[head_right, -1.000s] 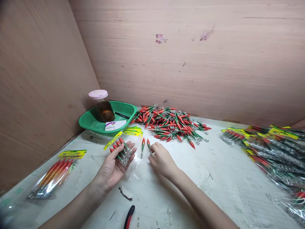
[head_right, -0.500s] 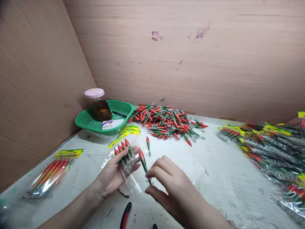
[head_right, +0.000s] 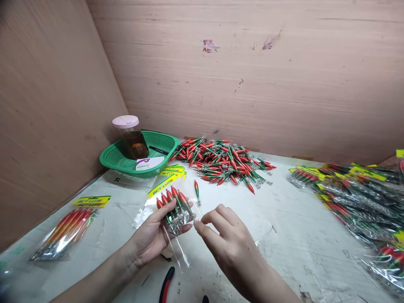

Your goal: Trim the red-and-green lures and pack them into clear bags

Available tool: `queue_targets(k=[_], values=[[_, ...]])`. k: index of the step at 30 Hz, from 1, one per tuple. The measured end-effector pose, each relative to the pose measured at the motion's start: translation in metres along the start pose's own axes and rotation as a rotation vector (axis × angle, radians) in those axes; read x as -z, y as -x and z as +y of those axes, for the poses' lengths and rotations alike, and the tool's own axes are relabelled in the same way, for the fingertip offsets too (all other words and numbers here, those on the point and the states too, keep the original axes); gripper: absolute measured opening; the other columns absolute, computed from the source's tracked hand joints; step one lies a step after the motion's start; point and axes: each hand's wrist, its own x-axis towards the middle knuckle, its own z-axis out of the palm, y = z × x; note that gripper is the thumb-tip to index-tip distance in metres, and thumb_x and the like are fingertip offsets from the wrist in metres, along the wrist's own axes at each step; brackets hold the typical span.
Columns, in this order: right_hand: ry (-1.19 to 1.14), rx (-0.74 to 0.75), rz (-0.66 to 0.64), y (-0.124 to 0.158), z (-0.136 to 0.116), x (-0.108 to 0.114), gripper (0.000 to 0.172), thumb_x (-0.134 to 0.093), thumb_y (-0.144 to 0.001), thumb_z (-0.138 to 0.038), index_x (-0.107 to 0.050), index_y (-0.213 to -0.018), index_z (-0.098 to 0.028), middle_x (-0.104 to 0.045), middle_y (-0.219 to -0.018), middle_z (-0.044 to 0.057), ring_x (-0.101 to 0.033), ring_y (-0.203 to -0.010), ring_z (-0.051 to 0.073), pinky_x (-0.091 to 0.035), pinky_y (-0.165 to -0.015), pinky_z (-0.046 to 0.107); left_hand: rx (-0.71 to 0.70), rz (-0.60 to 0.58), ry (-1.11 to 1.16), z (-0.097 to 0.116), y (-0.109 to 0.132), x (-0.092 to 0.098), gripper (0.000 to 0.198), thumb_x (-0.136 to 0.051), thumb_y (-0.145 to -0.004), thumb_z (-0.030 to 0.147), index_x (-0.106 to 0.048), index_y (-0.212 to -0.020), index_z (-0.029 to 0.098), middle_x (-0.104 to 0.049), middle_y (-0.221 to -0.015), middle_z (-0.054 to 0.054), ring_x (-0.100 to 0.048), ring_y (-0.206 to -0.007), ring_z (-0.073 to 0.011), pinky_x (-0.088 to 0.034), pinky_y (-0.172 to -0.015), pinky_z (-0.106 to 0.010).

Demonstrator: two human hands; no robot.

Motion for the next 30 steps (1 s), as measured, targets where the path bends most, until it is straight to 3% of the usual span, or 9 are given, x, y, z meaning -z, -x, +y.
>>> queue_targets(k=[5,14,22,30], values=[[-0.042,-0.034,0.074,-0.006,-0.007,-0.002,0.02,-0.051,-0.085,-0.001,-0.061,-0.092,-0.017,-0.061,-0.072,0.004,-0.047,-0.065,0.015,-0.038,-0.056,0.028,-0.001,-0.006,0.006,-0.003,0.003,0.0,0.024,-0.063,-0.081,0.022,-0.065,-0.103,0.012,-0.071,-0.1,-0.012,-0.07,-0.076,-0.0217,-0.06,-0.059,-0.033],[-0.017,-0.107,0.174,-0.006,-0.006,-0.007,0.013,-0.054,-0.085,-0.005,-0.06,-0.082,-0.017,-0.051,-0.068,0.002,-0.045,-0.064,0.014,-0.037,-0.054,0.026,0.018,-0.042,-0.01,-0.003,0.003,-0.001,0.02,-0.063,-0.082,0.022,-0.067,-0.1,0.013,-0.072,-0.095,-0.01,-0.069,-0.075,-0.0198,-0.06,-0.059,-0.034],[0.013,-0.115,0.087,0.007,-0.005,-0.01,0.015,-0.053,-0.085,-0.008,-0.056,-0.096,-0.017,-0.054,-0.08,0.006,-0.049,-0.071,0.016,-0.041,-0.058,0.029,0.047,-0.079,-0.105,-0.01,0.002,0.002,0.023,-0.066,-0.079,0.024,-0.067,-0.099,0.011,-0.072,-0.093,-0.012,-0.068,-0.073,-0.0195,-0.059,-0.059,-0.034],[0.111,-0.103,0.119,0.008,-0.017,-0.015,0.014,-0.049,-0.083,-0.005,-0.056,-0.087,-0.017,-0.055,-0.073,0.005,-0.049,-0.065,0.015,-0.04,-0.055,0.027,-0.014,-0.008,-0.16,-0.021,0.0,0.002,0.019,-0.072,-0.07,0.019,-0.066,-0.086,0.011,-0.07,-0.07,-0.007,-0.064,-0.058,-0.0171,-0.055,-0.053,-0.031]])
